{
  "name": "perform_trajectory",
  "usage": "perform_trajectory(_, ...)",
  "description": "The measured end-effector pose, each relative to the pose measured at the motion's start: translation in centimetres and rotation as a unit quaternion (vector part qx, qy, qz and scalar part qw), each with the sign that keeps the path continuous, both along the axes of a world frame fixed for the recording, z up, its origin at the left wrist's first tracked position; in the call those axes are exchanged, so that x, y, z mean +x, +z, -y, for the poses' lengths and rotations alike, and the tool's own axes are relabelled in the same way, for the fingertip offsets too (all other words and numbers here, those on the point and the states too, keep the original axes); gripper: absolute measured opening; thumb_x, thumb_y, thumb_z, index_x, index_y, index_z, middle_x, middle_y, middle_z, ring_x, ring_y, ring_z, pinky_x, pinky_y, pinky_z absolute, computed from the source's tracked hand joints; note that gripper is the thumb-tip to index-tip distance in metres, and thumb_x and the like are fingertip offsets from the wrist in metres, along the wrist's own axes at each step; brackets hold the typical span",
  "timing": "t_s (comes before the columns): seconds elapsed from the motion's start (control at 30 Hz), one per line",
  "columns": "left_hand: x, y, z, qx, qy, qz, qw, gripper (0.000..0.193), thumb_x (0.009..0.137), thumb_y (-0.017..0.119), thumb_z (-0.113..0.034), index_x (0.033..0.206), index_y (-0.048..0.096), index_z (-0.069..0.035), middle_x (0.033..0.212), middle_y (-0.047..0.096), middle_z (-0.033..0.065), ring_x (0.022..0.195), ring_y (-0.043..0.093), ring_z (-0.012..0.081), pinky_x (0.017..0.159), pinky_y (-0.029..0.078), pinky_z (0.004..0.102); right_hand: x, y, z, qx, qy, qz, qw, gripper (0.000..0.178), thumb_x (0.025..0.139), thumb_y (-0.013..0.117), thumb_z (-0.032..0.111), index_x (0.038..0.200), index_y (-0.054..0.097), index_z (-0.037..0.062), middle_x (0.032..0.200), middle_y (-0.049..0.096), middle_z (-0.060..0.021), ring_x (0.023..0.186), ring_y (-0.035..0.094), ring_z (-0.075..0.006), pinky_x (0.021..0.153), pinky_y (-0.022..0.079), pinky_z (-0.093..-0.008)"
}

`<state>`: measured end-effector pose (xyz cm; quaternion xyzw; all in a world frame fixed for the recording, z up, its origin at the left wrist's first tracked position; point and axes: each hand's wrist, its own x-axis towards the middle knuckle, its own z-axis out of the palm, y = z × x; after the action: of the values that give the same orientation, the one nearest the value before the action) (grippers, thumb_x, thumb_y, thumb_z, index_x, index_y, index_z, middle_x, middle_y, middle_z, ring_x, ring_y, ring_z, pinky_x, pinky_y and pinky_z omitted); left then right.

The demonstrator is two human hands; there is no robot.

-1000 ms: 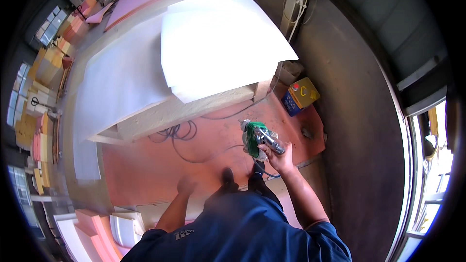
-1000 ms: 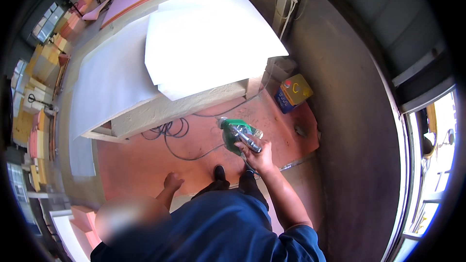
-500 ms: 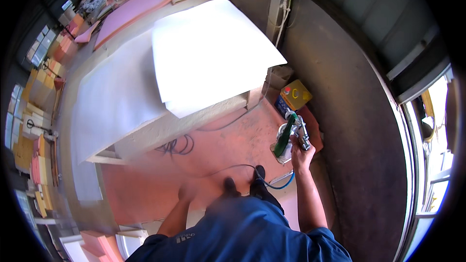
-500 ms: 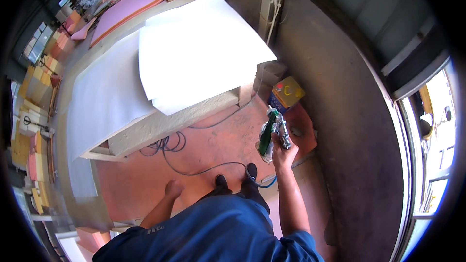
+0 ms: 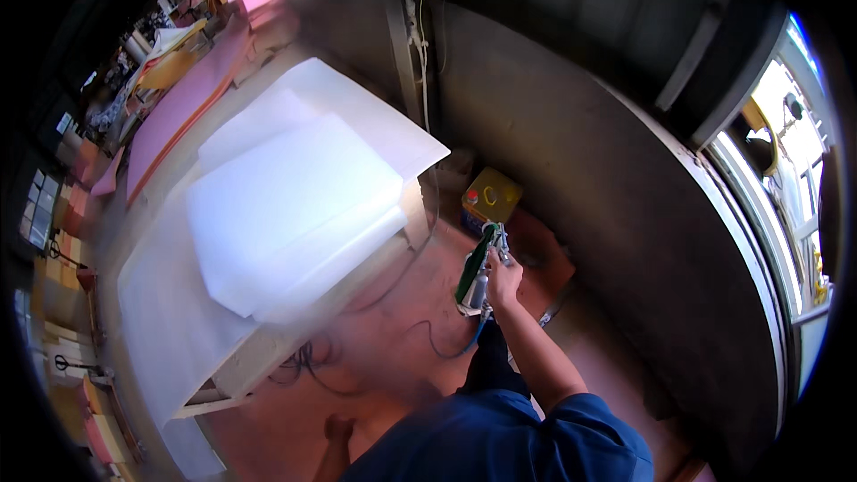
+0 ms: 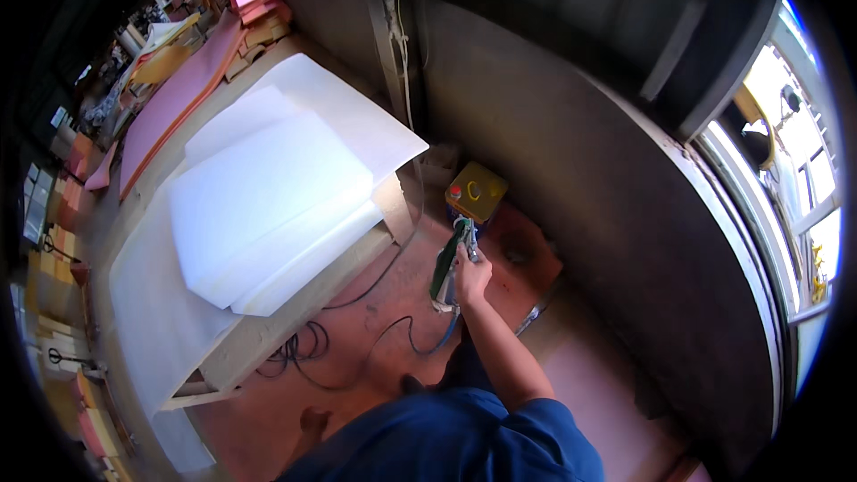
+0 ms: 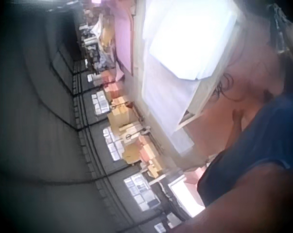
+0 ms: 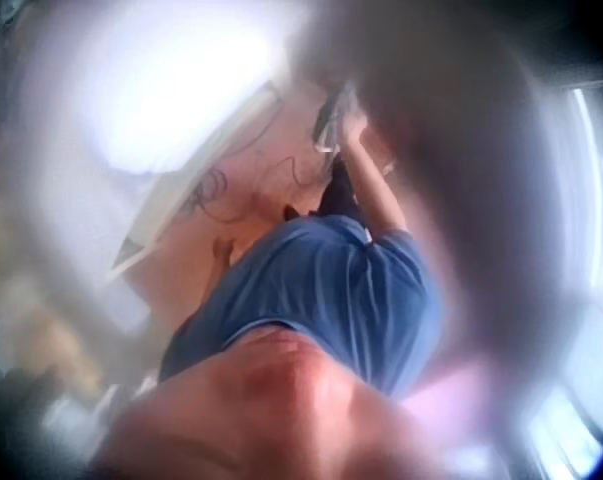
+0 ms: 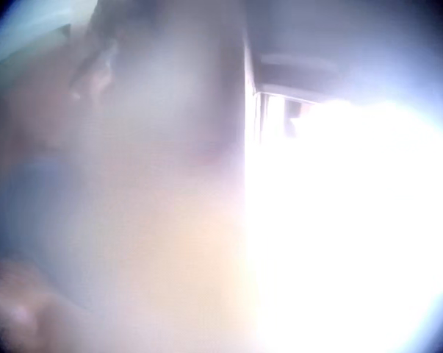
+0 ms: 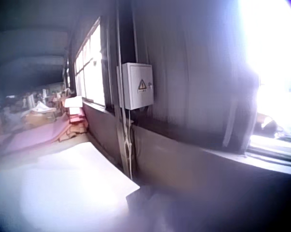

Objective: The person handles large white foam sheets in a workshop, moving them to a cutting table. They position the sheets under a vertical guillotine blade and cut them into smaller rectangular pieces. The person then stacks the cut foam pieces on a nearby surface.

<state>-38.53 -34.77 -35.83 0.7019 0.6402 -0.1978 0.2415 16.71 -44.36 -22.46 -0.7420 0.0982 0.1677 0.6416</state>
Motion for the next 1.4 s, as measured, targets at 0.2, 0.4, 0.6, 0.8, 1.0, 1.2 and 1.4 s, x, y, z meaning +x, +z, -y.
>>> perform_trajectory(0.2, 7.0, 3.4, 1.1, 0.018, 0.070, -0.035, 0.997, 0.053, 0.067, 0.076, -0.044, 0.105, 0.067, -0.008, 0.123, 0.059, 0.0166, 0.112, 0.057, 0.0312, 0.094, 0.046, 0.0408, 13.2, -15.6, -3.7, -0.075, 0.020, -0.065, 0.995, 0.019, 0.076, 0.069, 0.021, 0.077, 0.062, 0.0027, 0.067, 0.058, -0.0035, 0.064, 0.053, -0.0131, 0.064, 0.043, -0.0301)
perform_trajectory(0.4, 18.0, 8.0, 5.8, -0.015, 0.035, 0.001, 0.999, 0.056, 0.070, 0.075, -0.047, 0.110, 0.066, -0.009, 0.130, 0.054, 0.0154, 0.122, 0.050, 0.0290, 0.103, 0.039, 0.0395, 25.7, -17.7, -9.8, -0.130, 0.092, -0.151, 0.976, 0.051, 0.069, 0.066, 0.013, 0.120, 0.062, 0.0061, 0.094, 0.067, -0.0140, 0.084, 0.065, -0.0264, 0.078, 0.049, -0.0376)
perform_trajectory(0.6, 25.5, 10.6, 2.4, -0.039, 0.089, 0.015, 0.995, 0.058, 0.072, 0.075, -0.047, 0.113, 0.064, -0.007, 0.127, 0.057, 0.0141, 0.121, 0.051, 0.0289, 0.102, 0.040, 0.0396, 37.4, -29.2, -11.7, -0.169, 0.132, 0.053, 0.975, 0.043, 0.076, 0.066, 0.029, 0.113, 0.066, 0.0083, 0.096, 0.068, -0.0165, 0.093, 0.065, -0.0300, 0.080, 0.048, -0.0403)
perform_trajectory(0.8, 30.0, 11.3, 1.0, -0.014, 0.107, 0.023, 0.994, 0.059, 0.071, 0.079, -0.036, 0.116, 0.060, -0.003, 0.113, 0.065, 0.0122, 0.111, 0.059, 0.0301, 0.096, 0.045, 0.0388, 41.8, -32.7, -12.6, -0.336, 0.190, 0.030, 0.922, 0.051, 0.081, 0.061, 0.046, 0.111, 0.064, 0.0053, 0.104, 0.065, -0.0252, 0.101, 0.061, -0.0403, 0.086, 0.048, -0.0458)
perform_trajectory(1.0, 31.8, 10.7, 0.7, 0.000, 0.125, 0.045, 0.991, 0.052, 0.071, 0.079, -0.037, 0.110, 0.063, -0.006, 0.115, 0.064, 0.0120, 0.112, 0.058, 0.0298, 0.096, 0.045, 0.0390, 41.4, -31.1, -12.0, -0.397, 0.251, 0.033, 0.882, 0.069, 0.073, 0.067, 0.050, 0.122, 0.055, 0.0039, 0.111, 0.063, -0.0243, 0.103, 0.060, -0.0413, 0.089, 0.048, -0.0474)
perform_trajectory(1.2, 30.0, 9.5, 1.3, 0.030, 0.097, 0.053, 0.993, 0.050, 0.073, 0.077, -0.039, 0.108, 0.064, -0.007, 0.119, 0.062, 0.0133, 0.113, 0.057, 0.0306, 0.097, 0.045, 0.0401, 40.3, -30.8, -9.9, -0.401, 0.199, 0.054, 0.893, 0.090, 0.058, 0.080, 0.051, 0.126, 0.050, 0.0009, 0.119, 0.060, -0.0235, 0.111, 0.057, -0.0389, 0.095, 0.046, -0.0444)
perform_trajectory(1.4, 24.1, 8.1, 3.7, 0.056, 0.134, 0.050, 0.988, 0.051, 0.073, 0.075, -0.043, 0.109, 0.064, -0.008, 0.121, 0.060, 0.0147, 0.115, 0.055, 0.0304, 0.099, 0.043, 0.0404, 35.1, -26.3, -7.6, -0.410, 0.177, 0.025, 0.894, 0.097, 0.062, 0.079, 0.053, 0.136, 0.044, -0.0001, 0.128, 0.056, -0.0206, 0.118, 0.054, -0.0344, 0.099, 0.043, -0.0423)
